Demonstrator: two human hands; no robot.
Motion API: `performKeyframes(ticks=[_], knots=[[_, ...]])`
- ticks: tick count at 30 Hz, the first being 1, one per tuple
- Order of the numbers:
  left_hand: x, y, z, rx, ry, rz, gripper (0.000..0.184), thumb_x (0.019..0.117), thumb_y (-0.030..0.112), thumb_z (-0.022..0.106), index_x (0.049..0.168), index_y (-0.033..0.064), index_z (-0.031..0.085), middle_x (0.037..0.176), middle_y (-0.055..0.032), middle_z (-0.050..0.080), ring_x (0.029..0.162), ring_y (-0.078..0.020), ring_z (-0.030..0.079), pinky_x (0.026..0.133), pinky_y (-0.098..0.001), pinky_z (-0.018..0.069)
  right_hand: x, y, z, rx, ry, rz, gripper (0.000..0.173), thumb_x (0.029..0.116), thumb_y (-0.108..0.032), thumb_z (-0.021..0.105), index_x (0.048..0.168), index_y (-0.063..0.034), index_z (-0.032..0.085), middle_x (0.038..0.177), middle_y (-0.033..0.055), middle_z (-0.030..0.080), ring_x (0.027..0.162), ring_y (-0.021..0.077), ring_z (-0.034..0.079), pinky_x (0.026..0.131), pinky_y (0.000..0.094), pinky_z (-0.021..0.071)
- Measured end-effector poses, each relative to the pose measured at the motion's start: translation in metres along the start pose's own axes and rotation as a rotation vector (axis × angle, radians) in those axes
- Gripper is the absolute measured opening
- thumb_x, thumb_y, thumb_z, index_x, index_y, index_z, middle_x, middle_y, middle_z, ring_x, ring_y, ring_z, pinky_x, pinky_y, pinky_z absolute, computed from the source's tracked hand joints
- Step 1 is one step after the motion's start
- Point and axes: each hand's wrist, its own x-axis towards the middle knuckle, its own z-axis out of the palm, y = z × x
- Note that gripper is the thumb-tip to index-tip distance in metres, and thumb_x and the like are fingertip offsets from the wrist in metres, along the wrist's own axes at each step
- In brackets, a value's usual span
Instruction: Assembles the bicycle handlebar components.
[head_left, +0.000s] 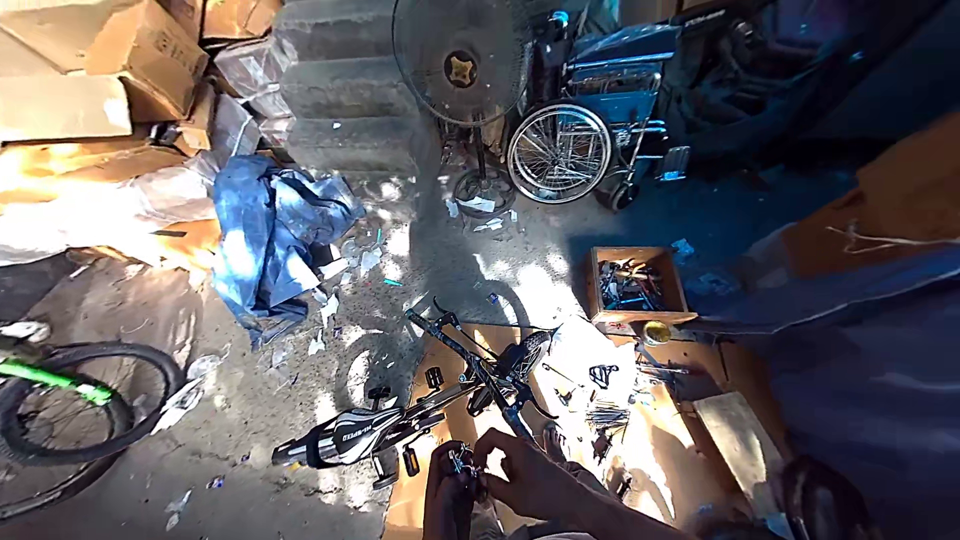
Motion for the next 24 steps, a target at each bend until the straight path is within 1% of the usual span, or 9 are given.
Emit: performKeyframes(ticks=[4, 6, 9, 11, 13, 16, 19, 22, 24], knots=[[0.005, 0.014, -0.024, -0.01, -0.138, -0.064, 0.04, 0.0877, 0.012, 0.054, 0.127, 0.0077, 0.044, 0.092, -0.0028, 0.063, 0.068, -0.0123, 0.062, 0.058, -0.029, 0.0547, 0.001, -0.004, 0.032, -0.041, 0.048, 0.103, 0.043, 0.1101, -0.042, 0.042, 0.11, -0.0046, 0.064, 0.081, 0.0103, 0.063, 0.071, 0.022, 0.062, 0.07, 0.0441, 0.0527], [0.01, 0.021, -0.037, 0.004, -0.205, -0.091, 0.039, 0.0882, 0.011, 0.053, 0.126, 0.0084, 0.043, 0.093, -0.0013, 0.063, 0.07, -0.0115, 0.063, 0.058, -0.0283, 0.0549, 0.0, -0.009, 0.047, -0.08, 0.082, 0.088, 0.037, 0.1099, -0.035, 0.044, 0.113, -0.003, 0.064, 0.087, 0.0127, 0.066, 0.074, 0.0237, 0.065, 0.072, 0.0452, 0.0544], [0.014, 0.024, -0.059, 0.005, -0.284, -0.139, 0.04, 0.0878, 0.012, 0.054, 0.126, 0.0072, 0.044, 0.095, -0.0023, 0.064, 0.071, -0.0124, 0.064, 0.059, -0.0295, 0.0557, -0.004, -0.017, 0.068, -0.104, 0.204, 0.091, 0.026, 0.105, -0.028, 0.056, 0.118, -0.0076, 0.066, 0.104, 0.0088, 0.071, 0.076, 0.0186, 0.066, 0.072, 0.0403, 0.0558], [0.016, 0.028, -0.069, 0.002, -0.337, -0.198, 0.037, 0.0892, 0.016, 0.055, 0.125, 0.0084, 0.047, 0.095, -0.0029, 0.065, 0.07, -0.0119, 0.063, 0.058, -0.0289, 0.0549, -0.009, -0.025, 0.085, -0.164, 0.329, 0.109, 0.023, 0.1006, -0.024, 0.061, 0.115, -0.0077, 0.069, 0.106, 0.0097, 0.071, 0.079, 0.0201, 0.064, 0.074, 0.0409, 0.0544], [0.018, 0.031, -0.074, 0.022, -0.342, -0.318, 0.028, 0.0941, 0.022, 0.05, 0.119, 0.01, 0.052, 0.09, -0.0033, 0.067, 0.063, -0.0111, 0.061, 0.054, -0.0284, 0.0531, -0.016, -0.023, 0.101, -0.28, 0.457, 0.091, 0.021, 0.0994, -0.023, 0.062, 0.112, -0.0087, 0.071, 0.108, 0.01, 0.07, 0.092, 0.0225, 0.068, 0.081, 0.0443, 0.0571], [0.028, 0.035, -0.079, 0.197, -0.407, -0.464, 0.027, 0.0961, 0.024, 0.045, 0.116, 0.0089, 0.053, 0.081, -0.0034, 0.065, 0.057, -0.0116, 0.059, 0.05, -0.0287, 0.0522, -0.029, -0.011, 0.117, -0.432, 0.608, 0.115, 0.018, 0.0989, -0.026, 0.062, 0.11, -0.014, 0.071, 0.108, 0.0058, 0.071, 0.093, 0.0202, 0.071, 0.076, 0.0443, 0.0607], [0.043, 0.04, -0.076, 0.499, -0.515, -0.354, 0.036, 0.0943, 0.015, 0.057, 0.127, 0.0009, 0.05, 0.091, -0.0097, 0.064, 0.064, -0.0178, 0.061, 0.057, -0.0355, 0.0562, -0.048, -0.003, 0.112, -0.307, 0.702, 0.209, 0.021, 0.0984, -0.024, 0.061, 0.11, -0.0111, 0.072, 0.109, 0.006, 0.072, 0.099, 0.0185, 0.07, 0.087, 0.0425, 0.0589], [0.069, 0.038, -0.067, 0.797, -0.599, -0.133, 0.051, 0.0872, 0.014, 0.067, 0.134, 0.001, 0.053, 0.107, -0.011, 0.067, 0.079, -0.0189, 0.068, 0.065, -0.0375, 0.0608, -0.067, 0.005, 0.103, -0.157, 0.819, 0.271, 0.02, 0.0985, -0.02, 0.061, 0.112, -0.0099, 0.072, 0.112, 0.0041, 0.073, 0.093, 0.0152, 0.07, 0.082, 0.0384, 0.0586], [0.089, 0.034, -0.059, 1.072, -0.628, 0.038, 0.056, 0.0835, 0.021, 0.071, 0.135, 0.0041, 0.056, 0.118, -0.011, 0.066, 0.098, -0.0184, 0.068, 0.081, -0.0392, 0.0607, -0.079, 0.015, 0.098, -0.108, 0.881, 0.302, 0.019, 0.1001, -0.021, 0.061, 0.112, -0.0122, 0.073, 0.112, 0.0009, 0.074, 0.093, 0.012, 0.07, 0.082, 0.0363, 0.0588]])
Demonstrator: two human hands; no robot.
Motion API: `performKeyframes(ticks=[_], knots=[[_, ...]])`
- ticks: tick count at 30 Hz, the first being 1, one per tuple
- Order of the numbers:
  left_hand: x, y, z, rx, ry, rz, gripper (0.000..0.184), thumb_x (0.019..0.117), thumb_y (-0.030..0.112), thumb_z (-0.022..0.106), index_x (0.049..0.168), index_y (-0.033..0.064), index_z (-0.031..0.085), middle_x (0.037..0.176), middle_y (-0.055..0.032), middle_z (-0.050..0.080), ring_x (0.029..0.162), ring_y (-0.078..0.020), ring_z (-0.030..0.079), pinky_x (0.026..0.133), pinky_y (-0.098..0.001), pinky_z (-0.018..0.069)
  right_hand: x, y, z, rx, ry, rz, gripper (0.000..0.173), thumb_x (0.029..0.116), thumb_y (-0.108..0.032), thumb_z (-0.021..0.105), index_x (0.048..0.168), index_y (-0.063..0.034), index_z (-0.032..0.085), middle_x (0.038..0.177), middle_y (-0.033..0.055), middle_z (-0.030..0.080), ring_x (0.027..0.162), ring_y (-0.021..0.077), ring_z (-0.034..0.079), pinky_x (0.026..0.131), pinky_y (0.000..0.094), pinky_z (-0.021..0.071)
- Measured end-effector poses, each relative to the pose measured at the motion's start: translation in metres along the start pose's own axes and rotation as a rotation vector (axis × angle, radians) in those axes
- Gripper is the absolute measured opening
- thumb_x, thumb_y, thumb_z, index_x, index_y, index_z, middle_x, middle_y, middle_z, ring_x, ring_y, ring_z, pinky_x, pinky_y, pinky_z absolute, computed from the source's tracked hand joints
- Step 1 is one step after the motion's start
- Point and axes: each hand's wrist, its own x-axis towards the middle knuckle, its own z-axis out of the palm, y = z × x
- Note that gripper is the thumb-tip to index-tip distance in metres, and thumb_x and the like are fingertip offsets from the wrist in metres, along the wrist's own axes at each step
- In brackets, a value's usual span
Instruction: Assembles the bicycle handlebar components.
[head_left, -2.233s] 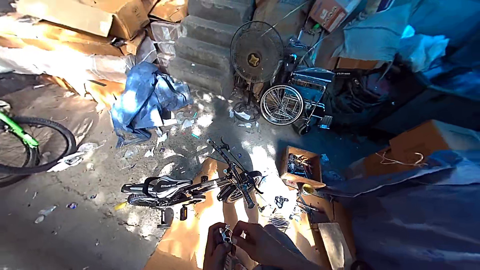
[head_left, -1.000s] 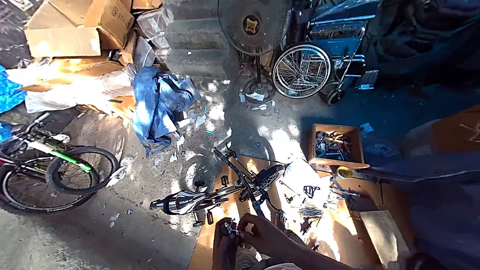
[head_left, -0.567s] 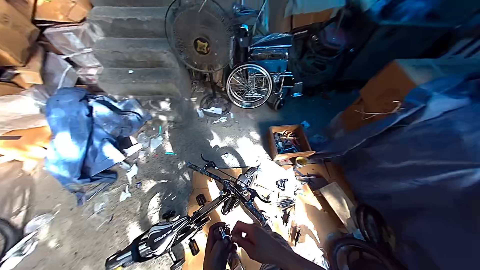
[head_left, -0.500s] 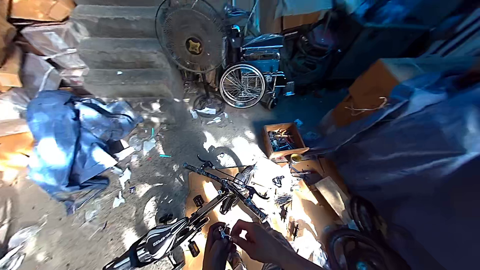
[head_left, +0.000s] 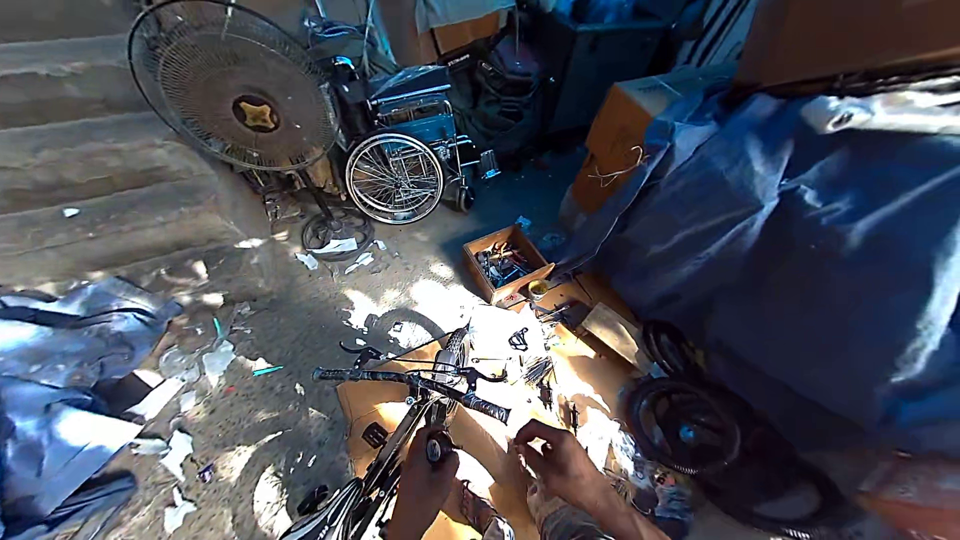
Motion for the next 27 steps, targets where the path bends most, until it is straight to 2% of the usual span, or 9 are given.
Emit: performKeyframes(ticks=[1, 3, 8, 11, 18, 21, 24, 26, 27], knots=[[0.01, 0.0, 0.0, 0.109, 0.002, 0.013, 0.057, 0.0817, 0.023, 0.071, 0.134, 0.0048, 0.058, 0.124, -0.0142, 0.063, 0.109, -0.0224, 0.065, 0.092, -0.0428, 0.0566, 0.0, 0.009, -0.004, 0.012, 0.026, 0.019, 0.018, 0.1003, -0.021, 0.061, 0.111, -0.0134, 0.073, 0.111, -0.0008, 0.074, 0.096, 0.0105, 0.07, 0.084, 0.0358, 0.0593], [0.031, -0.001, 0.001, 0.203, -0.012, 0.018, 0.058, 0.0805, 0.024, 0.072, 0.133, 0.0053, 0.058, 0.129, -0.0175, 0.06, 0.118, -0.0264, 0.06, 0.099, -0.0452, 0.0525, 0.001, 0.031, -0.009, 0.031, 0.068, 0.075, 0.017, 0.0995, -0.022, 0.063, 0.111, -0.0149, 0.074, 0.11, -0.003, 0.075, 0.098, 0.0085, 0.071, 0.087, 0.0352, 0.0597], [0.077, -0.01, 0.01, 0.102, -0.006, 0.015, 0.053, 0.0815, 0.02, 0.07, 0.132, 0.0085, 0.059, 0.112, -0.0077, 0.068, 0.09, -0.0149, 0.069, 0.077, -0.0377, 0.0608, 0.006, 0.087, -0.013, 0.127, 0.075, 0.223, 0.017, 0.097, -0.028, 0.067, 0.106, -0.0162, 0.075, 0.099, -0.0044, 0.075, 0.092, 0.0088, 0.071, 0.085, 0.0366, 0.06], [0.102, -0.02, 0.022, 0.049, 0.008, 0.004, 0.054, 0.0818, 0.016, 0.07, 0.133, 0.0058, 0.056, 0.113, -0.0084, 0.067, 0.088, -0.0143, 0.069, 0.074, -0.0345, 0.0617, 0.013, 0.128, -0.003, 0.227, 0.031, 0.253, 0.015, 0.0954, -0.024, 0.068, 0.104, -0.0143, 0.075, 0.095, -0.0029, 0.074, 0.086, 0.0101, 0.07, 0.079, 0.0366, 0.0597], [0.129, -0.055, 0.045, -0.162, 0.051, -0.035, 0.053, 0.0828, 0.005, 0.068, 0.134, -0.0003, 0.054, 0.112, -0.013, 0.067, 0.082, -0.022, 0.069, 0.065, -0.0364, 0.0608, 0.056, 0.224, 0.038, 0.303, -0.129, 0.214, 0.018, 0.0963, -0.024, 0.067, 0.107, -0.0109, 0.074, 0.093, 0.0009, 0.074, 0.086, 0.0141, 0.07, 0.084, 0.0407, 0.0585], [0.128, -0.059, 0.044, -0.235, 0.048, 0.111, 0.053, 0.0838, 0.006, 0.068, 0.132, -0.0054, 0.05, 0.119, -0.0176, 0.067, 0.088, -0.0253, 0.069, 0.07, -0.0382, 0.0606, 0.092, 0.235, 0.055, 0.392, -0.193, 0.147, 0.018, 0.0972, -0.021, 0.066, 0.108, -0.0088, 0.073, 0.095, 0.0028, 0.073, 0.086, 0.0141, 0.069, 0.082, 0.0387, 0.0586], [0.134, -0.05, 0.042, -0.121, -0.017, 0.184, 0.055, 0.0817, 0.006, 0.068, 0.132, -0.0048, 0.05, 0.123, -0.0136, 0.065, 0.099, -0.0212, 0.068, 0.08, -0.0352, 0.0603, 0.133, 0.239, 0.076, 0.444, -0.198, 0.044, 0.017, 0.0987, -0.019, 0.064, 0.108, -0.0075, 0.072, 0.1, 0.0033, 0.072, 0.09, 0.0129, 0.069, 0.084, 0.0369, 0.0577], [0.137, -0.057, 0.042, -0.096, -0.065, 0.192, 0.054, 0.0833, 0.008, 0.07, 0.133, -0.0033, 0.05, 0.123, -0.0111, 0.065, 0.095, -0.0182, 0.068, 0.076, -0.0335, 0.0606, 0.158, 0.243, 0.093, 0.516, -0.166, -0.079, 0.015, 0.0983, -0.015, 0.064, 0.106, -0.0043, 0.072, 0.1, 0.0041, 0.072, 0.089, 0.0107, 0.068, 0.08, 0.0329, 0.0583], [0.139, -0.063, 0.043, -0.102, -0.061, 0.211, 0.054, 0.085, 0.011, 0.07, 0.133, -0.0031, 0.049, 0.12, -0.0102, 0.065, 0.085, -0.0164, 0.067, 0.067, -0.032, 0.0592, 0.17, 0.241, 0.1, 0.55, -0.175, -0.111, 0.016, 0.0985, -0.014, 0.064, 0.108, -0.0041, 0.072, 0.102, 0.0041, 0.072, 0.089, 0.0098, 0.068, 0.08, 0.0313, 0.0582]])
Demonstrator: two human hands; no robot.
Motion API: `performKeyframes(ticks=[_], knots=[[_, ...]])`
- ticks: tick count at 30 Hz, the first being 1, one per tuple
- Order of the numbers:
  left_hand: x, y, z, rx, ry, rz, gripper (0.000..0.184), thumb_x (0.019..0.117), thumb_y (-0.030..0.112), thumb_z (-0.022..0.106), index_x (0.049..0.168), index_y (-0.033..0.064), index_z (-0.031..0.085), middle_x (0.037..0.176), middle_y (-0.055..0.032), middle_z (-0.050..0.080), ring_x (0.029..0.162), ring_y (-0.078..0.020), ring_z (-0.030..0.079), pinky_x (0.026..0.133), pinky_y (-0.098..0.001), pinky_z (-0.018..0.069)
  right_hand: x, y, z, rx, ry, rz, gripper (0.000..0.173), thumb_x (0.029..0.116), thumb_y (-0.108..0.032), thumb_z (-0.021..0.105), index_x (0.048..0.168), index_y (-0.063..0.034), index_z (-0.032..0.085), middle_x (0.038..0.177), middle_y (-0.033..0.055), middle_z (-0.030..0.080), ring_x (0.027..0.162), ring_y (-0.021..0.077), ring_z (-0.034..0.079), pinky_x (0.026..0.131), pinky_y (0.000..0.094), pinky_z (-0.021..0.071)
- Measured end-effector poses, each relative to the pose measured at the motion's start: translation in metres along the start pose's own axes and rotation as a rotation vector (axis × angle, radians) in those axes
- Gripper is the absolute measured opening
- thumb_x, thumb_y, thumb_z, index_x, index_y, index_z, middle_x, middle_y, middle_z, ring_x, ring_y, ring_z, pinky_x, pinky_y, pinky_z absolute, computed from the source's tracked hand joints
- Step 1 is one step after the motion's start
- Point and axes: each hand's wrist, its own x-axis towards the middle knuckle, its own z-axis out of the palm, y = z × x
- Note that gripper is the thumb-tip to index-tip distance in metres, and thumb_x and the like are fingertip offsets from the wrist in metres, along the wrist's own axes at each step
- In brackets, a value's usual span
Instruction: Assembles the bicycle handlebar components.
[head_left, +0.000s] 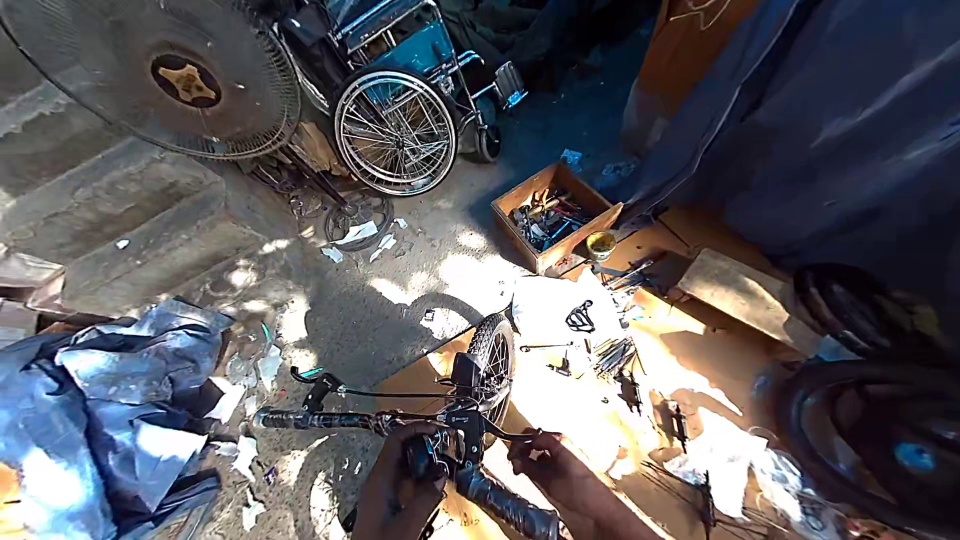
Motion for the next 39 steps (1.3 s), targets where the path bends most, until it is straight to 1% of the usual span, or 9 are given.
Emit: performKeyframes(ticks=[2, 5, 9, 13, 15, 17, 24, 34, 39], knots=[[-0.001, -0.01, -0.003, 0.013, 0.017, 0.039, 0.054, 0.0878, 0.016, 0.07, 0.133, -0.0024, 0.049, 0.117, -0.0086, 0.064, 0.08, -0.014, 0.065, 0.063, -0.0305, 0.0583, 0.024, 0.003, 0.008, 0.035, -0.037, -0.047, 0.018, 0.1001, -0.018, 0.065, 0.111, -0.0076, 0.074, 0.105, 0.0027, 0.074, 0.093, 0.0094, 0.069, 0.083, 0.0315, 0.0588], [-0.003, -0.026, -0.006, 0.052, 0.016, 0.121, 0.056, 0.0925, 0.026, 0.071, 0.134, -0.0028, 0.049, 0.123, -0.0082, 0.064, 0.102, -0.0149, 0.067, 0.083, -0.032, 0.0614, 0.056, 0.0, 0.027, 0.095, -0.018, -0.218, 0.013, 0.0977, -0.013, 0.067, 0.105, -0.0056, 0.075, 0.098, 0.0021, 0.072, 0.088, 0.0064, 0.067, 0.083, 0.0283, 0.0572], [0.003, -0.062, -0.002, -0.151, 0.177, 0.233, 0.052, 0.0934, 0.047, 0.07, 0.133, 0.018, 0.054, 0.117, -0.0008, 0.072, 0.069, -0.004, 0.064, 0.052, -0.019, 0.0503, 0.077, 0.012, 0.058, 0.161, 0.035, -0.511, 0.024, 0.0912, -0.006, 0.068, 0.114, 0.0033, 0.07, 0.104, 0.0065, 0.073, 0.099, 0.005, 0.067, 0.092, 0.0262, 0.0566], [0.008, -0.065, -0.003, -0.094, 0.179, 0.351, 0.047, 0.097, 0.041, 0.066, 0.132, 0.0121, 0.056, 0.124, -0.0062, 0.068, 0.066, -0.0066, 0.061, 0.048, -0.02, 0.0477, 0.105, 0.035, 0.073, 0.361, 0.044, -0.751, 0.018, 0.0973, -0.009, 0.065, 0.112, 0.0009, 0.068, 0.1, 0.002, 0.074, 0.094, 0.0014, 0.068, 0.085, 0.022, 0.0585], [0.011, -0.065, -0.003, 0.038, 0.226, 0.405, 0.045, 0.0966, 0.043, 0.065, 0.128, 0.0112, 0.06, 0.126, -0.0085, 0.068, 0.064, -0.0082, 0.062, 0.046, -0.0214, 0.0491, 0.104, 0.019, 0.068, 0.319, 0.039, -0.721, 0.009, 0.0915, -0.004, 0.063, 0.098, -0.0039, 0.068, 0.088, -0.0085, 0.069, 0.085, -0.0095, 0.062, 0.079, 0.0134, 0.0534], [0.012, -0.066, -0.002, 0.124, 0.287, 0.42, 0.039, 0.0959, 0.044, 0.063, 0.125, 0.0175, 0.065, 0.107, -0.0055, 0.071, 0.058, -0.009, 0.06, 0.045, -0.0228, 0.0499, 0.104, 0.009, 0.063, 0.376, -0.041, -0.697, 0.014, 0.0899, 0.003, 0.059, 0.096, -0.0072, 0.067, 0.086, -0.0139, 0.068, 0.083, -0.0116, 0.061, 0.079, 0.0124, 0.0532], [0.015, -0.042, 0.013, 0.271, 0.31, 0.317, 0.031, 0.1021, 0.031, 0.04, 0.124, 0.0178, 0.058, 0.079, -0.0015, 0.059, 0.049, -0.0084, 0.046, 0.043, -0.0245, 0.0403, 0.102, -0.019, 0.07, 0.434, 0.056, -0.466, 0.011, 0.0856, 0.008, 0.062, 0.087, -0.0022, 0.065, 0.072, -0.0089, 0.063, 0.069, -0.0081, 0.058, 0.07, 0.0122, 0.0513], [0.007, -0.046, 0.014, 0.101, 0.263, 0.241, 0.04, 0.1056, 0.032, 0.035, 0.126, 0.0131, 0.064, 0.09, -0.01, 0.064, 0.052, -0.0124, 0.049, 0.046, -0.0255, 0.0433, 0.081, -0.012, 0.08, 0.387, 0.177, -0.453, 0.006, 0.0901, 0.007, 0.065, 0.096, 0.0077, 0.065, 0.079, 0.003, 0.062, 0.072, -0.0011, 0.056, 0.069, 0.0167, 0.0502], [0.007, -0.047, 0.016, 0.103, 0.282, 0.194, 0.042, 0.1061, 0.032, 0.034, 0.131, 0.0137, 0.063, 0.095, -0.012, 0.066, 0.052, -0.013, 0.05, 0.046, -0.0252, 0.044, 0.097, 0.013, 0.081, 0.392, 0.158, -0.602, 0.004, 0.0867, 0.006, 0.065, 0.089, 0.0032, 0.066, 0.071, -0.0008, 0.063, 0.065, -0.0012, 0.056, 0.066, 0.0164, 0.051]])
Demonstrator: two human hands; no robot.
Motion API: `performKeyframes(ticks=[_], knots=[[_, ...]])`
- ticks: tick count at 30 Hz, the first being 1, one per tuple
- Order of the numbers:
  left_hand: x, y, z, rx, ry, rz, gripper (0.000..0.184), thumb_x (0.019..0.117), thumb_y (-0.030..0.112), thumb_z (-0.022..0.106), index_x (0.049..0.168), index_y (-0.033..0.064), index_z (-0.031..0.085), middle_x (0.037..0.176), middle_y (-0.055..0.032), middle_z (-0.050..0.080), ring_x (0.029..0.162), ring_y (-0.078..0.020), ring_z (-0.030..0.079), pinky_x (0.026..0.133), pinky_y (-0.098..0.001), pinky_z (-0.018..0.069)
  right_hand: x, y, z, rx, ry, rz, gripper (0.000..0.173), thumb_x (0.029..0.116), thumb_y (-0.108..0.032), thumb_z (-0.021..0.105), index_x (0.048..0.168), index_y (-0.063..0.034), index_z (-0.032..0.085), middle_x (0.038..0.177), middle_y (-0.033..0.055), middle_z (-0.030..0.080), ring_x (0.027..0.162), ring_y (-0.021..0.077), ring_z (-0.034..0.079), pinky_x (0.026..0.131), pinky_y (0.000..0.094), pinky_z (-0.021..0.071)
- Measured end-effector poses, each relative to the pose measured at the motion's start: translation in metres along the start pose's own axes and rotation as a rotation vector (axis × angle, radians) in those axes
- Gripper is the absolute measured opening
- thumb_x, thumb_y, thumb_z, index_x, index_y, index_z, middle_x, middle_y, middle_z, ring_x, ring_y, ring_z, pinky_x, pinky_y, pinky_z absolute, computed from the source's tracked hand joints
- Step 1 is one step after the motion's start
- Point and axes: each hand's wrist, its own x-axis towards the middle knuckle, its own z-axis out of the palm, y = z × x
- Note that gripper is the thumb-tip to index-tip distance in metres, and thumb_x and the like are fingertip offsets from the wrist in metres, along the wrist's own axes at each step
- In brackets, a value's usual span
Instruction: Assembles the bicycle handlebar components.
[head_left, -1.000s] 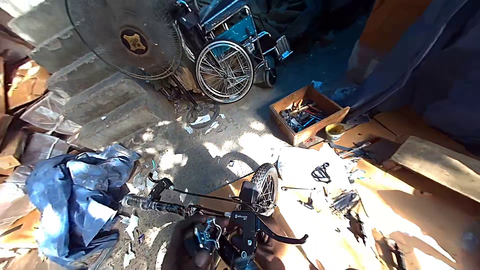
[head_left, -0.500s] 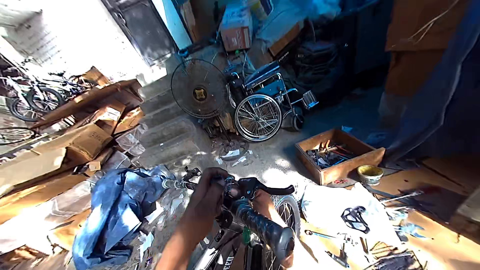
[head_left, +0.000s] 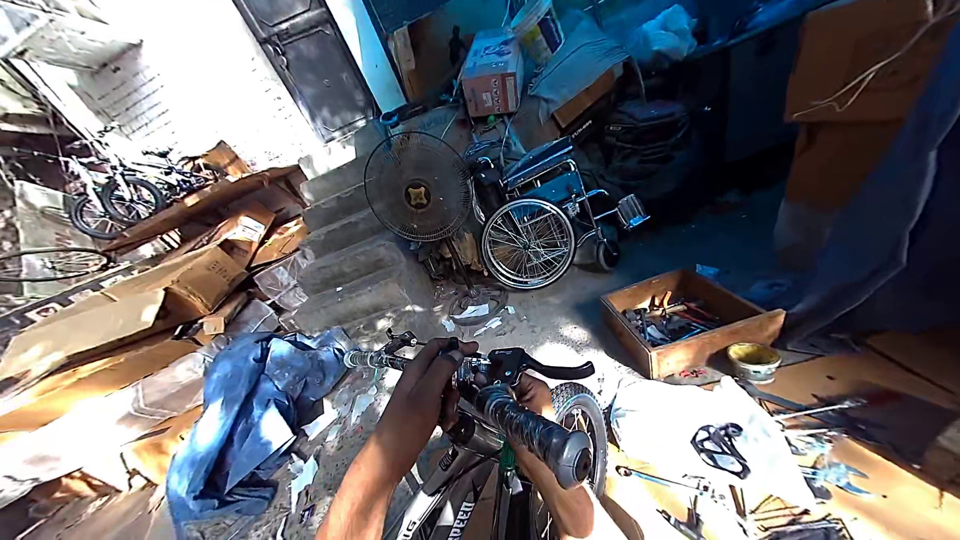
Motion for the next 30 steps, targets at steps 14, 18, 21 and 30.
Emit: performKeyframes(ticks=[14, 18, 21, 30], knots=[[-0.019, -0.022, -0.004, 0.379, 0.047, 0.389, 0.046, 0.1061, 0.041, 0.047, 0.148, 0.0238, 0.049, 0.129, -0.0015, 0.058, 0.095, -0.0146, 0.065, 0.076, -0.0313, 0.0594, -0.026, 0.017, 0.001, -0.147, -0.1, -0.245, 0.024, 0.0917, -0.013, 0.073, 0.111, 0.0011, 0.073, 0.106, 0.0062, 0.076, 0.103, 0.0063, 0.07, 0.098, 0.0249, 0.0567], [-0.039, -0.03, -0.007, 0.647, 0.073, 0.495, 0.058, 0.1031, 0.033, 0.045, 0.159, 0.0206, 0.036, 0.15, 0.0001, 0.051, 0.112, -0.0108, 0.064, 0.087, -0.033, 0.0602, -0.032, -0.002, 0.006, -0.148, -0.125, -0.1, 0.022, 0.098, -0.019, 0.068, 0.112, -0.002, 0.072, 0.098, 0.0012, 0.075, 0.091, 0.002, 0.069, 0.089, 0.0219, 0.0579], [-0.046, -0.029, -0.005, 0.81, 0.103, 0.566, 0.069, 0.0962, 0.029, 0.055, 0.161, 0.0232, 0.031, 0.158, 0.0021, 0.043, 0.118, -0.0101, 0.062, 0.092, -0.0356, 0.0591, -0.031, 0.006, 0.001, -0.096, -0.16, -0.048, 0.016, 0.0978, -0.014, 0.061, 0.102, -0.0026, 0.07, 0.078, -0.0055, 0.064, 0.067, -0.0015, 0.056, 0.068, 0.0182, 0.0517], [-0.038, -0.039, 0.001, 0.826, 0.302, 0.729, 0.054, 0.0936, 0.032, 0.072, 0.145, 0.0215, 0.056, 0.149, 0.0036, 0.056, 0.118, -0.0077, 0.066, 0.094, -0.0319, 0.0599, -0.028, 0.003, -0.002, -0.324, -0.091, -0.214, 0.018, 0.0877, -0.013, 0.065, 0.099, -0.0003, 0.072, 0.085, -0.0016, 0.071, 0.081, -0.0044, 0.065, 0.08, 0.0162, 0.0551]])
